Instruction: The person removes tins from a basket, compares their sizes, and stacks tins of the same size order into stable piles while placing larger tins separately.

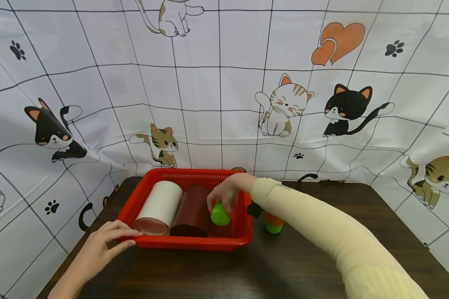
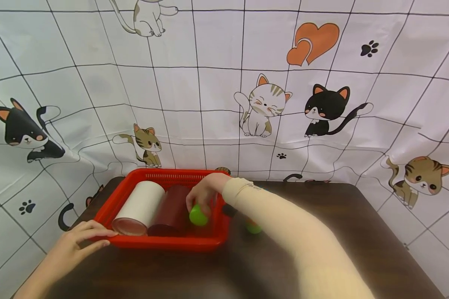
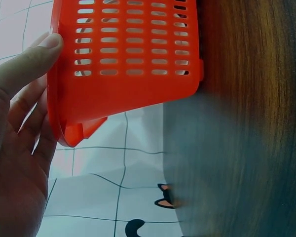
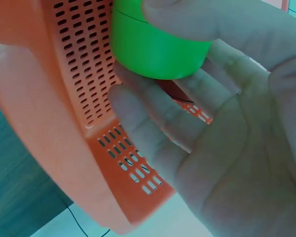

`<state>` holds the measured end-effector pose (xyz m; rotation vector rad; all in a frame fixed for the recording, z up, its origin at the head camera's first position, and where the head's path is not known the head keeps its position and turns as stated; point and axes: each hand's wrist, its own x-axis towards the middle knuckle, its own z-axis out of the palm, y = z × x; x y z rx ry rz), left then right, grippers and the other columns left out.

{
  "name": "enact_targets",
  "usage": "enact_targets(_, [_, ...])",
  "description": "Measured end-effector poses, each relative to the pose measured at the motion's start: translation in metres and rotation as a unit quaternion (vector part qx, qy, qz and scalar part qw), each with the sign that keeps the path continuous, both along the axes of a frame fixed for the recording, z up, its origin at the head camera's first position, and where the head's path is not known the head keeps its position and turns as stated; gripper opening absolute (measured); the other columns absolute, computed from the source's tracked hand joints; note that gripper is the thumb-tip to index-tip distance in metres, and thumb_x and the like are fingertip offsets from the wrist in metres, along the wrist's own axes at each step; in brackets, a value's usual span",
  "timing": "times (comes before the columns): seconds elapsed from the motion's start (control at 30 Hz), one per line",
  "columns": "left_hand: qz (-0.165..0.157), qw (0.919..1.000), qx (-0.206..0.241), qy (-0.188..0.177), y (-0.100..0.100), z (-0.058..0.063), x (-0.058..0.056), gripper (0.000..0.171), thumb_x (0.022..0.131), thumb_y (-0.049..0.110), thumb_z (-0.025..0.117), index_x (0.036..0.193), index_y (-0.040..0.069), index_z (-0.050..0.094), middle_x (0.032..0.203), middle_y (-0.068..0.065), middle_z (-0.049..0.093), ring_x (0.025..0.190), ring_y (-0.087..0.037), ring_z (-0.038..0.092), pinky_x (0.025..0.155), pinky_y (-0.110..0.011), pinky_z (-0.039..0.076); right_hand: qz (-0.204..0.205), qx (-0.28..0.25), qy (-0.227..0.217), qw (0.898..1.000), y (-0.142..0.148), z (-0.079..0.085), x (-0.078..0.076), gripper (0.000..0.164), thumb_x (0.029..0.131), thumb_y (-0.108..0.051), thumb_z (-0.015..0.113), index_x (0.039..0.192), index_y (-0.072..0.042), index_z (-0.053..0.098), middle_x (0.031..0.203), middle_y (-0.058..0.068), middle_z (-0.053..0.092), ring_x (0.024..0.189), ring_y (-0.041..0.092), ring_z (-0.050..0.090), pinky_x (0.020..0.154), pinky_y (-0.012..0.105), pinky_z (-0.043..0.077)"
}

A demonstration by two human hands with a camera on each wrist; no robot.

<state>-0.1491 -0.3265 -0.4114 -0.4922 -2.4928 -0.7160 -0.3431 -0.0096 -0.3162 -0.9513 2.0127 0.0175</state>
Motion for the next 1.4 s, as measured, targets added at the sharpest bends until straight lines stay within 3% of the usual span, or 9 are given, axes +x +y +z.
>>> enact_targets(0.13, [0.001,1.0,0.0,-0.001,0.0,0.0,0.0,0.041,0.07,0.008,0.085,0.101,0.034,0.076,0.094,0.016,0.064,0.091,0.006,0.047,0.072,-0.016,0.047,-0.025,-0.034,-0.001,0.999,0.006,0.003,-0.002,0.053,0.084,0.001,0.072,0.127,-0.019,0.048,0.126,0.007,0.054,0.102,0.013,0.054,0.094,0.035,0.054])
enact_targets(0.37, [-0.006,1.0,0.003,0.007,0.001,0.0,0.0,0.043,0.069,0.006,0.085,0.101,0.033,0.076,0.093,0.016,0.064,0.09,0.006,0.047,0.072,-0.013,0.046,-0.059,-0.099,0.032,0.993,0.02,0.013,0.0,0.054,0.083,-0.004,0.077,0.126,-0.016,0.046,0.132,0.009,0.049,0.093,0.015,0.06,0.086,0.029,0.056])
enact_targets(0.57, [-0.01,0.9999,0.004,0.01,0.002,-0.001,0.0,0.045,0.068,0.002,0.085,0.1,0.031,0.076,0.093,0.017,0.063,0.089,0.007,0.047,0.074,-0.008,0.042,-0.03,-0.125,0.032,0.991,0.03,0.015,-0.001,0.061,0.086,-0.003,0.073,0.138,-0.017,0.045,0.14,0.01,0.047,0.105,0.015,0.058,0.085,0.028,0.055])
enact_targets(0.7, [-0.007,1.0,0.004,0.005,0.002,0.0,0.001,0.045,0.068,0.001,0.085,0.1,0.031,0.076,0.093,0.017,0.063,0.088,0.007,0.047,0.073,-0.008,0.042,0.003,-0.134,0.062,0.989,0.035,0.017,-0.002,0.061,0.086,-0.007,0.074,0.14,-0.021,0.051,0.137,0.005,0.053,0.119,0.015,0.051,0.091,0.028,0.051])
enact_targets(0.93, [-0.006,1.0,0.0,0.002,0.002,0.001,0.0,0.042,0.068,0.003,0.085,0.1,0.03,0.077,0.094,0.016,0.063,0.089,0.007,0.047,0.073,-0.01,0.044,0.012,-0.193,0.122,0.973,0.045,0.022,0.0,0.055,0.082,-0.012,0.08,0.132,-0.02,0.058,0.129,0.001,0.061,0.116,0.017,0.055,0.094,0.031,0.049])
enact_targets(1.1, [-0.01,0.9999,0.001,0.009,0.002,0.0,-0.001,0.04,0.068,0.005,0.086,0.099,0.028,0.077,0.094,0.016,0.064,0.09,0.006,0.048,0.074,-0.008,0.042,0.001,-0.232,0.134,0.964,0.049,0.026,0.003,0.055,0.08,-0.01,0.08,0.131,-0.017,0.059,0.125,0.003,0.063,0.113,0.018,0.054,0.093,0.032,0.049])
enact_targets(1.4, [-0.011,0.9999,-0.005,0.005,0.002,0.001,-0.001,0.042,0.068,0.002,0.085,0.1,0.028,0.077,0.093,0.018,0.063,0.09,0.008,0.047,0.074,-0.009,0.041,-0.05,-0.259,0.159,0.951,0.063,0.035,0.003,0.061,0.08,-0.012,0.081,0.136,-0.017,0.056,0.133,0.003,0.06,0.11,0.019,0.057,0.092,0.031,0.05])
